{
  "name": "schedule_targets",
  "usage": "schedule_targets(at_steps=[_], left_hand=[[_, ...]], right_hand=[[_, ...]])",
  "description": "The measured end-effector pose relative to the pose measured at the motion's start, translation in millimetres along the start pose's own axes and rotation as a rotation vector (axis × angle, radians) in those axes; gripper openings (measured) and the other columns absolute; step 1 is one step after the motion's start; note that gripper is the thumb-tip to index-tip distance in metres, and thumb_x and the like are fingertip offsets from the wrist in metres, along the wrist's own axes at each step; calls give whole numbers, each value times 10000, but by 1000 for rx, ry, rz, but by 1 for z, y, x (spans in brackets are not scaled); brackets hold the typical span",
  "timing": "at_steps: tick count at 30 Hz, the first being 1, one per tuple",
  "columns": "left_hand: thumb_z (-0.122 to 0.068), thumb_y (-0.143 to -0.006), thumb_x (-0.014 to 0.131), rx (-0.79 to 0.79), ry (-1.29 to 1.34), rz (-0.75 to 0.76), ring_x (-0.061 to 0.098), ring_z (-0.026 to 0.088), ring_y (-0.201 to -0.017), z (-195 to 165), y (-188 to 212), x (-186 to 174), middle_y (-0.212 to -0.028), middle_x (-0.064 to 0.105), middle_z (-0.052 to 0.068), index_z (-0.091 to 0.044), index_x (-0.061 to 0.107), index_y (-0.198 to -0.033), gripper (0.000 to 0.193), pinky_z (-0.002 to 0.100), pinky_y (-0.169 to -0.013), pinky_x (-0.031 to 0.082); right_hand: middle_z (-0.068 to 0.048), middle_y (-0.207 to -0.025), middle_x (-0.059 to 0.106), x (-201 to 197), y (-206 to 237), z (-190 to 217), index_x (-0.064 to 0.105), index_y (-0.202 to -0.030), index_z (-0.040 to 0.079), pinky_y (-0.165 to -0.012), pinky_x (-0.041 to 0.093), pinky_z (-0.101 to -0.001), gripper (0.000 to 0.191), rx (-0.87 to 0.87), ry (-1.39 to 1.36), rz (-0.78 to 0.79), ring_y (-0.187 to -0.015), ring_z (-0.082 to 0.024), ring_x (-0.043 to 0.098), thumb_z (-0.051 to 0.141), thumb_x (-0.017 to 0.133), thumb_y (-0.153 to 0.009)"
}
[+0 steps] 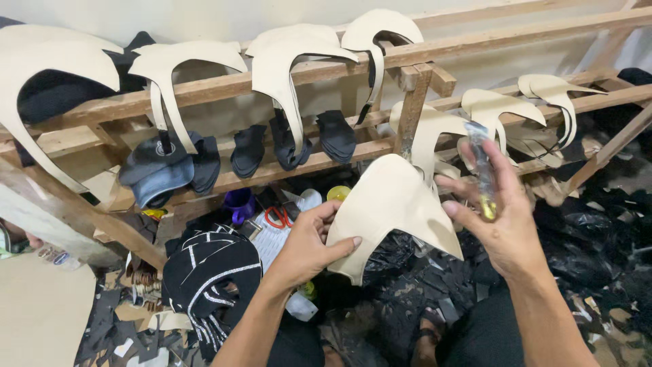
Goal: The person sits on the floor and applies glue to the edges of beige shoe parts using a brush. They repeatedly dip the brush into a container and coat the edges, then place the parts on a wooden rack.
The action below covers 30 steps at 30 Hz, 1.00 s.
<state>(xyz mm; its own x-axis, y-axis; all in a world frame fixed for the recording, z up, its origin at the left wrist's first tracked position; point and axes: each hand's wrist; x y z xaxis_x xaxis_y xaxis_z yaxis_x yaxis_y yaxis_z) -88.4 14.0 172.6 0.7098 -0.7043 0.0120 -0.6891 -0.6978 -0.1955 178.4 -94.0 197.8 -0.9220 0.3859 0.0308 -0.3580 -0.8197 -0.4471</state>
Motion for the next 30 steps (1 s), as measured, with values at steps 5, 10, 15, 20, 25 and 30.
schedule_targets(at_steps=[5,10,15,20,25,30], left_hand=[[-19,-822,791,147,-64,-57,671,120,-1049,-44,-47,4,-1145,713,95,35,565,-1279,513,274,-954,531],[13,-809,742,250,-52,-40,696,146,-1044,-103,-123,6,-1174,718,125,34,474,-1373,625,290,-921,583],[48,-768,720,245,-143,-99,749,216,-911,-137,-222,1,-1057,756,174,28,407,-1403,708,335,-787,647],[3,-738,746,118,-366,-258,772,249,-805,-142,-323,-18,-974,745,195,42,440,-1409,738,349,-629,666],[-46,-664,805,-49,-547,-324,645,152,-610,-118,-389,-49,-917,724,119,-29,564,-1335,713,293,-427,452],[-102,-675,808,-186,-812,-277,475,201,-574,-103,-428,-80,-770,639,92,19,758,-1123,467,378,-465,326]], right_hand=[[-165,-1705,363,-37,-6,-15,180,-1686,54,-987,539,-335,911,-218,-24,-204,-1366,-316,601,-144,611,-908],[-189,-1674,375,-50,-1,-31,180,-1654,61,-924,556,-337,887,-166,58,-275,-1320,-313,608,-132,592,-893],[-177,-1644,384,-60,1,-42,194,-1622,49,-974,526,-344,890,-83,25,-299,-1286,-303,607,-141,595,-851],[-169,-1617,407,-80,4,-55,198,-1612,55,-997,503,-362,890,-33,39,-341,-1264,-303,619,-138,593,-838],[-178,-1608,403,-98,6,-75,201,-1613,62,-971,507,-357,897,-40,-4,-343,-1216,-315,644,-126,595,-830],[-180,-1610,407,-106,6,-87,216,-1609,57,-991,497,-364,886,-43,-11,-343,-1216,-320,647,-119,601,-831]])
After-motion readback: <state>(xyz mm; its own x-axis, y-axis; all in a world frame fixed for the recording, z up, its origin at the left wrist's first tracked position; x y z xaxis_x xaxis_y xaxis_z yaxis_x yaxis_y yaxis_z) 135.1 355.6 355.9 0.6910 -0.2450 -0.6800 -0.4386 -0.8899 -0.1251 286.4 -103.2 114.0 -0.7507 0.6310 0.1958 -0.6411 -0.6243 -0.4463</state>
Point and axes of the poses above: each hand's wrist, its own y-axis away from the middle knuckle, its own x-axis out of the palm, z = x × y
